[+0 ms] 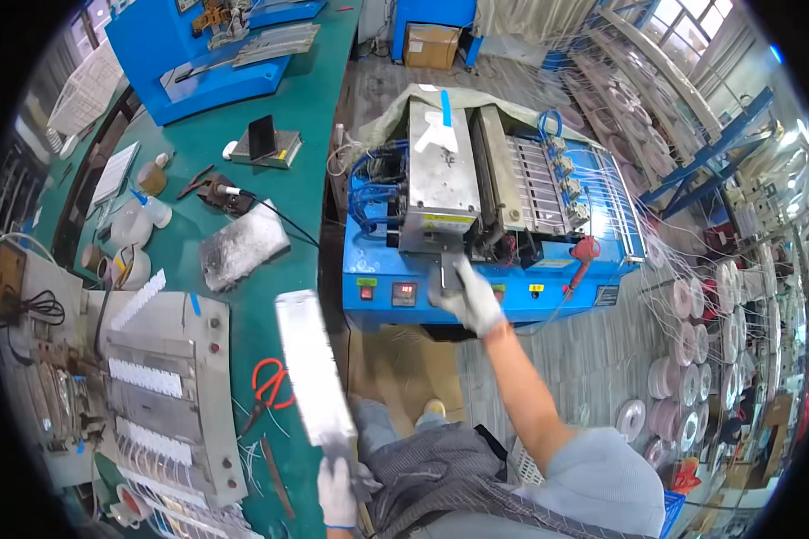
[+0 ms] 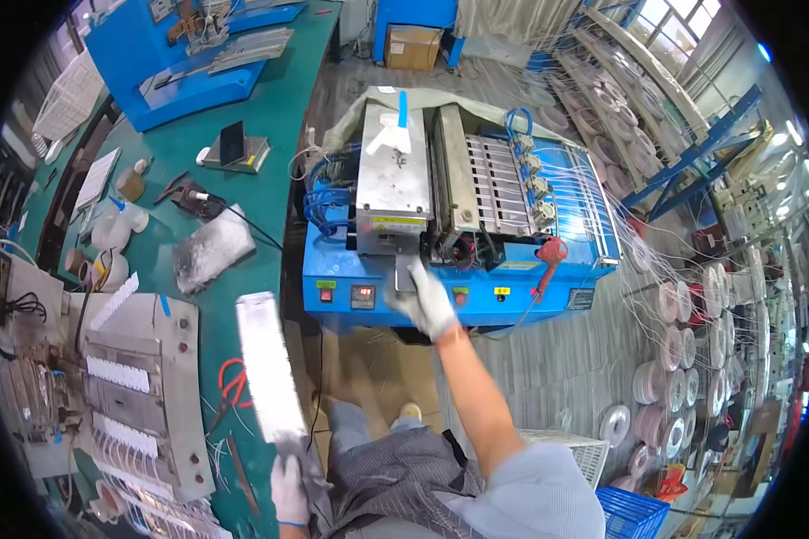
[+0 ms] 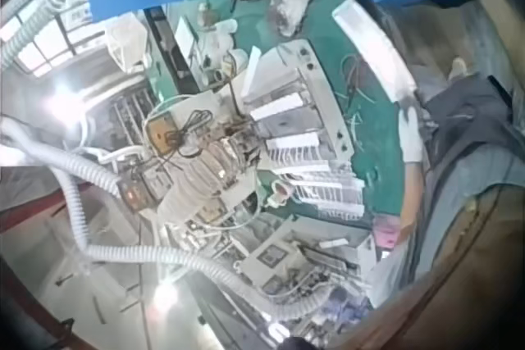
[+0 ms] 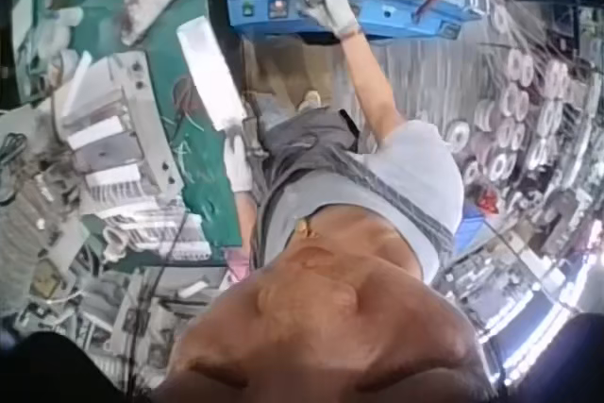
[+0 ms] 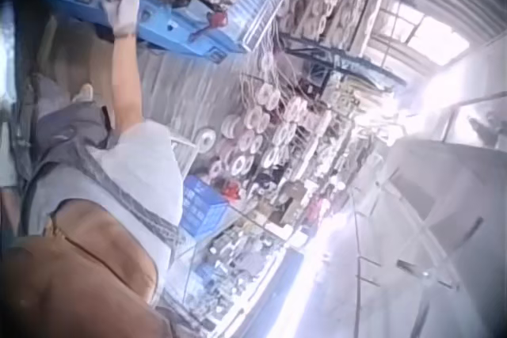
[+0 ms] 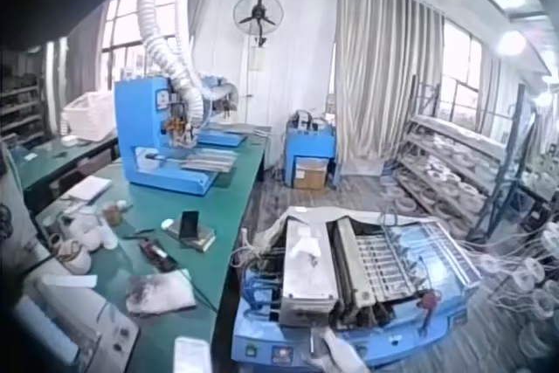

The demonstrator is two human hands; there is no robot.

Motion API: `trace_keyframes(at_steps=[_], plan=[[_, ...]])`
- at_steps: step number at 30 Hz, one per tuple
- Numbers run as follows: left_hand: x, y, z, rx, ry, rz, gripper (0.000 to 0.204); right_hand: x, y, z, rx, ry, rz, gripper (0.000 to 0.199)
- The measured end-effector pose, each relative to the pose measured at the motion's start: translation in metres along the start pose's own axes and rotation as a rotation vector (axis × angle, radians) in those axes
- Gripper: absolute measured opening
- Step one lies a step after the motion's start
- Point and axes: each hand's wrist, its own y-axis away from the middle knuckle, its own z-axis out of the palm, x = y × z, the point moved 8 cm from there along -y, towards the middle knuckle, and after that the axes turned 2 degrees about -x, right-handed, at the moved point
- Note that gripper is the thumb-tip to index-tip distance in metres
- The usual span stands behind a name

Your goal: The recorder is feeding LED strips into an assembly machine and moving processed parts into crates.

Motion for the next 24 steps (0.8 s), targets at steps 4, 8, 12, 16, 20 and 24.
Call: trace_keyframes(at_steps=[4,8,12,16,20,24], plan=[[0.001,0.035,0.056,-0.127,-0.218,0.035,0.028,0.016,0.019,-0.014,-0.012,0.378,0.038,0.030],[-0.015,0.009,0.092,-0.347,-0.048,-0.123,0.029,0.115,0.165,-0.061,-0.035,0.532,0.275,0.050],[-0.009,-0.046,0.155,-0.665,0.056,-0.149,0.035,0.073,0.239,-0.091,0.091,0.628,0.441,0.033],[-0.004,-0.150,0.252,-0.563,0.187,-0.091,0.036,0.046,0.279,-0.071,0.344,0.735,0.439,0.032],[0.038,-0.215,0.344,-0.556,0.179,-0.050,0.042,0.018,0.304,-0.080,0.529,0.853,0.378,0.032],[0.052,-0.327,0.317,-0.302,-0.136,0.034,0.050,0.006,0.283,-0.106,0.532,1.234,0.233,0.032]])
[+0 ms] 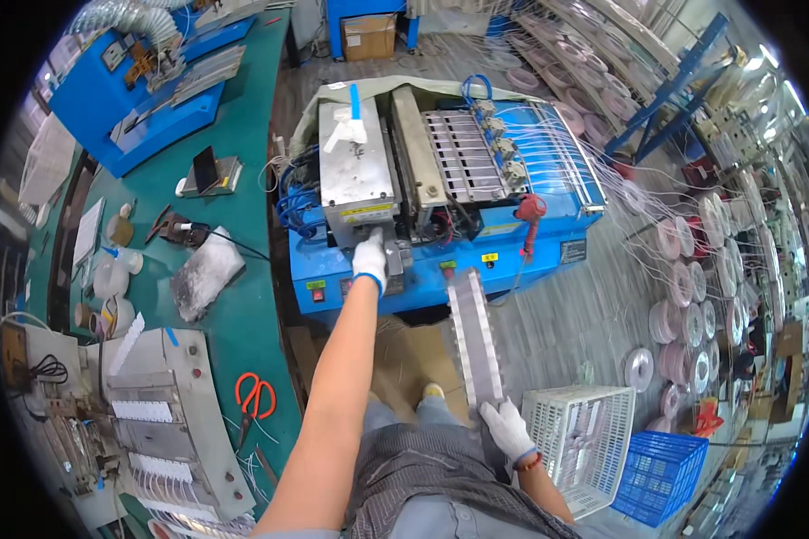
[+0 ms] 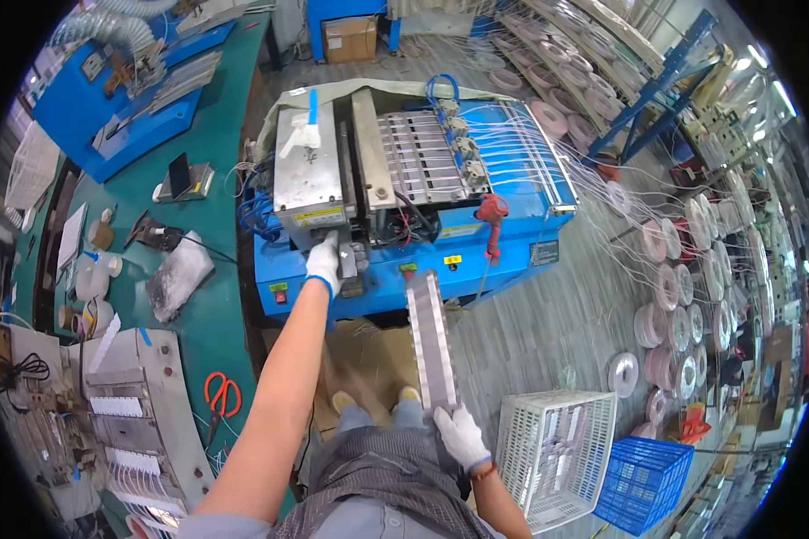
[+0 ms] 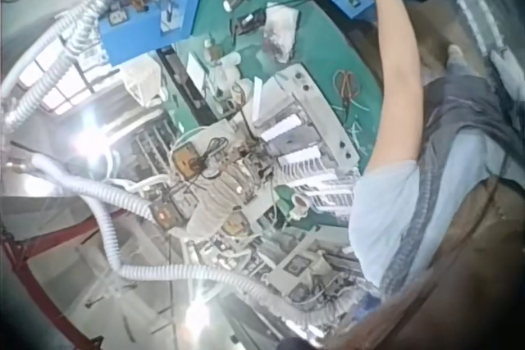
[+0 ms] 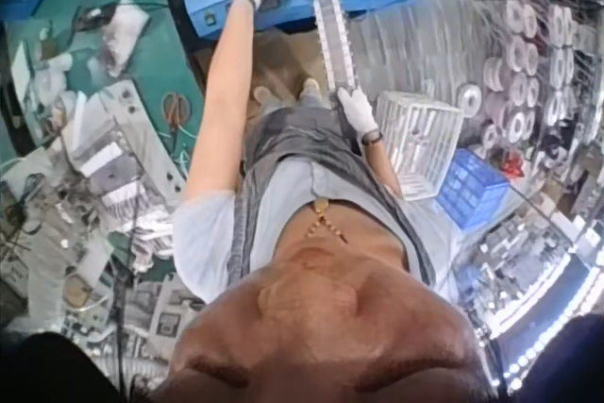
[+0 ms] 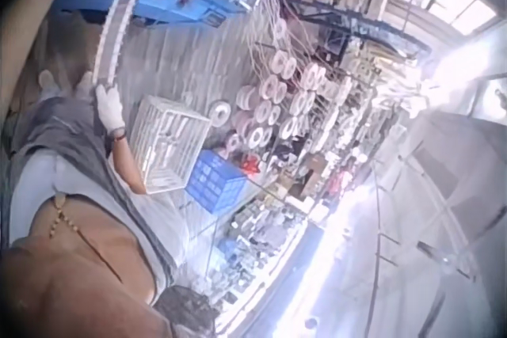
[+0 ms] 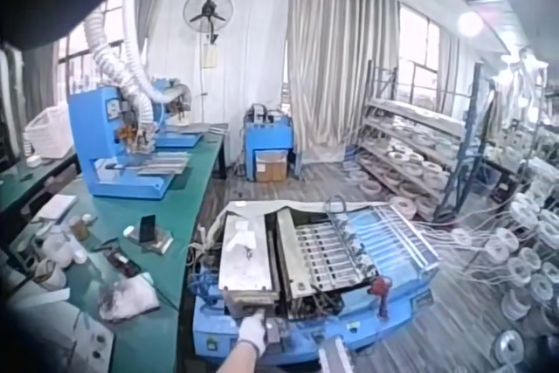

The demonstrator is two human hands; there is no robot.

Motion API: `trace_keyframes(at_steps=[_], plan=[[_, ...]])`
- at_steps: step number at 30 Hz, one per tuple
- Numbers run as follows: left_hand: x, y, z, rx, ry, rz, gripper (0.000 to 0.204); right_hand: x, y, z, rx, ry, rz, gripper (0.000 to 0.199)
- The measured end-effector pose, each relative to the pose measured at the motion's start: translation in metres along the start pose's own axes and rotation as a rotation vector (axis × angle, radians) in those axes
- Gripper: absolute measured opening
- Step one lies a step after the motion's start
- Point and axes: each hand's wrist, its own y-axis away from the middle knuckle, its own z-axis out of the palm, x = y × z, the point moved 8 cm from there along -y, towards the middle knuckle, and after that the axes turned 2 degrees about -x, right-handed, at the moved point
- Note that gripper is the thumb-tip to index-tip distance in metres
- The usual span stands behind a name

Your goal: The recorder is feeding LED strips into an assembly machine and moving processed parts into crates.

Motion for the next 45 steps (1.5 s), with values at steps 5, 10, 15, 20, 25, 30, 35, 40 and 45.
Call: trace_keyframes(at_steps=[5,10,15,20,25,30,35,40,45], plan=[[-0.008,0.068,-0.085,0.004,0.271,0.186,0.035,-0.050,0.025,-0.013,-0.451,-0.528,-0.059,0.036],[0.010,0.287,-0.196,0.301,-0.123,0.504,0.037,0.013,0.025,0.010,-0.849,-0.648,-0.047,0.051],[0.074,0.508,-0.363,1.390,-1.015,0.629,0.029,-0.168,0.082,0.122,-1.001,0.286,-0.918,0.078],[0.044,0.561,-0.504,1.506,-1.484,-0.054,0.031,-0.279,0.161,0.264,-1.019,0.801,-1.135,0.068],[0.063,0.546,-0.512,1.370,-1.294,-0.088,0.030,-0.334,0.184,0.356,-1.057,0.794,-1.239,0.063],[0.082,0.541,-0.509,1.363,-1.217,-0.079,0.028,-0.343,0.198,0.395,-1.108,0.722,-1.125,0.060],[0.090,0.527,-0.526,1.372,-1.256,-0.165,0.027,-0.337,0.169,0.422,-1.217,0.721,-1.183,0.057],[0.106,0.482,-0.498,1.356,-1.712,-0.107,0.024,-0.337,0.159,0.432,-1.391,0.717,-1.202,0.056],[0.092,0.470,-0.471,1.281,-1.335,-0.194,0.015,-0.294,-0.023,0.455,-1.209,0.792,-0.835,0.033]])
